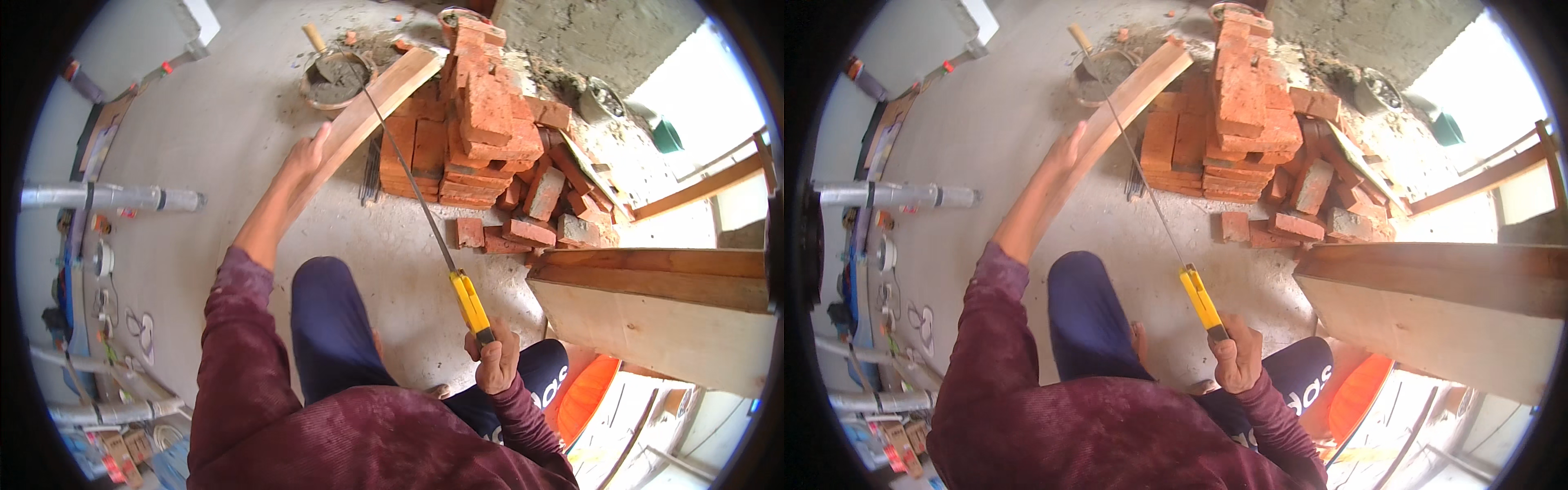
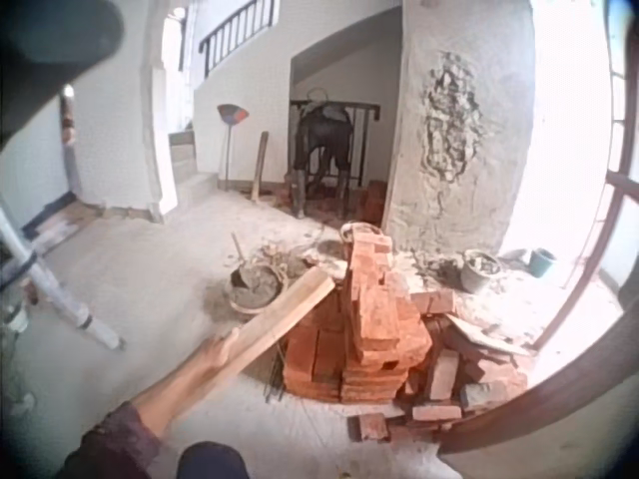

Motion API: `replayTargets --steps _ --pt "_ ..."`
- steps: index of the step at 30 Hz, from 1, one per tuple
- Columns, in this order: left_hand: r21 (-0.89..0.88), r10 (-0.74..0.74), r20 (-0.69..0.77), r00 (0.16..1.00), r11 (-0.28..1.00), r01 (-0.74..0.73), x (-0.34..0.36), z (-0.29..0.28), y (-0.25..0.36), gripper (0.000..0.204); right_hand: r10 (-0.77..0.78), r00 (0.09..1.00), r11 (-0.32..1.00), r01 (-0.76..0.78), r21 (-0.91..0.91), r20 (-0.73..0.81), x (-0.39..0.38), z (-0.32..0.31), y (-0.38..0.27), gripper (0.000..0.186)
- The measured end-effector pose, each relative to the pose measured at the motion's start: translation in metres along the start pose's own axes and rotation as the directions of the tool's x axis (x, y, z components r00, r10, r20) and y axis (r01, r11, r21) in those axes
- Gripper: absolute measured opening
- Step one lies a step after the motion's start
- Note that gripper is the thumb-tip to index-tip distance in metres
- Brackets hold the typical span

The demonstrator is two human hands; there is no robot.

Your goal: The person saws a wooden board held against a stack of bricks and then saws another piece of wood on the floor.

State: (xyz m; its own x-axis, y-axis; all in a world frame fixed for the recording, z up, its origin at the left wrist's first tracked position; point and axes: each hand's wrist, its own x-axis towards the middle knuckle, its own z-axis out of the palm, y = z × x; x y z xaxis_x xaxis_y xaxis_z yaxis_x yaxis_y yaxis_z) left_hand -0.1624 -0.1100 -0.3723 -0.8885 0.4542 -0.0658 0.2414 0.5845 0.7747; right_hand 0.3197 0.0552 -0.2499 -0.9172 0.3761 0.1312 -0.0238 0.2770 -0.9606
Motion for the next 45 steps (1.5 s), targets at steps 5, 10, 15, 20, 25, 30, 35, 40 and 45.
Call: replayTargets --steps 5,10,15,20,25,30,35,40,45 --pt "0.207 -0.254 -0.039 0.966 0.944 0.257 -0.012 0.044 -0.024 0.098 0.019 1.000 0.995 -0.018 -0.103 0.008 0.043 0.015 -0.006 0.066" --pt "0.283 -0.203 0.186 0.961 0.948 0.145 -0.030 0.083 -0.021 0.089 0.188 0.982 0.955 -0.178 -0.237 0.023 0.079 0.027 -0.002 0.058" --pt "0.290 -0.313 0.201 0.928 0.924 0.249 -0.036 0.074 -0.028 0.082 0.299 0.947 0.935 -0.267 -0.234 0.113 0.098 0.044 0.006 0.053" --pt "0.313 -0.335 0.093 0.938 0.904 0.292 -0.049 0.067 -0.027 0.082 0.310 0.934 0.915 -0.243 -0.321 0.179 0.109 0.054 0.026 0.050" --pt "0.273 -0.346 0.062 0.936 0.908 0.317 -0.039 0.074 -0.010 0.079 0.301 0.939 0.924 -0.244 -0.294 0.166 0.124 0.054 0.052 0.037" --pt "0.310 -0.368 -0.004 0.930 0.884 0.351 -0.038 0.079 -0.006 0.076 0.229 0.934 0.919 -0.115 -0.376 0.274 0.129 0.039 0.061 0.047" --pt "0.291 -0.374 -0.045 0.926 0.882 0.371 -0.051 0.068 -0.033 0.074 0.287 0.891 0.908 -0.136 -0.396 0.353 0.115 0.047 0.030 0.046" --pt "0.226 -0.365 0.043 0.930 0.910 0.347 -0.049 0.076 -0.001 0.068 0.140 0.939 0.918 -0.004 -0.396 0.315 0.136 0.054 0.051 0.053" --pt "0.190 -0.297 -0.058 0.953 0.934 0.303 -0.047 0.080 -0.002 0.073 0.188 0.951 0.904 -0.070 -0.422 0.246 0.154 0.067 0.073 0.053"
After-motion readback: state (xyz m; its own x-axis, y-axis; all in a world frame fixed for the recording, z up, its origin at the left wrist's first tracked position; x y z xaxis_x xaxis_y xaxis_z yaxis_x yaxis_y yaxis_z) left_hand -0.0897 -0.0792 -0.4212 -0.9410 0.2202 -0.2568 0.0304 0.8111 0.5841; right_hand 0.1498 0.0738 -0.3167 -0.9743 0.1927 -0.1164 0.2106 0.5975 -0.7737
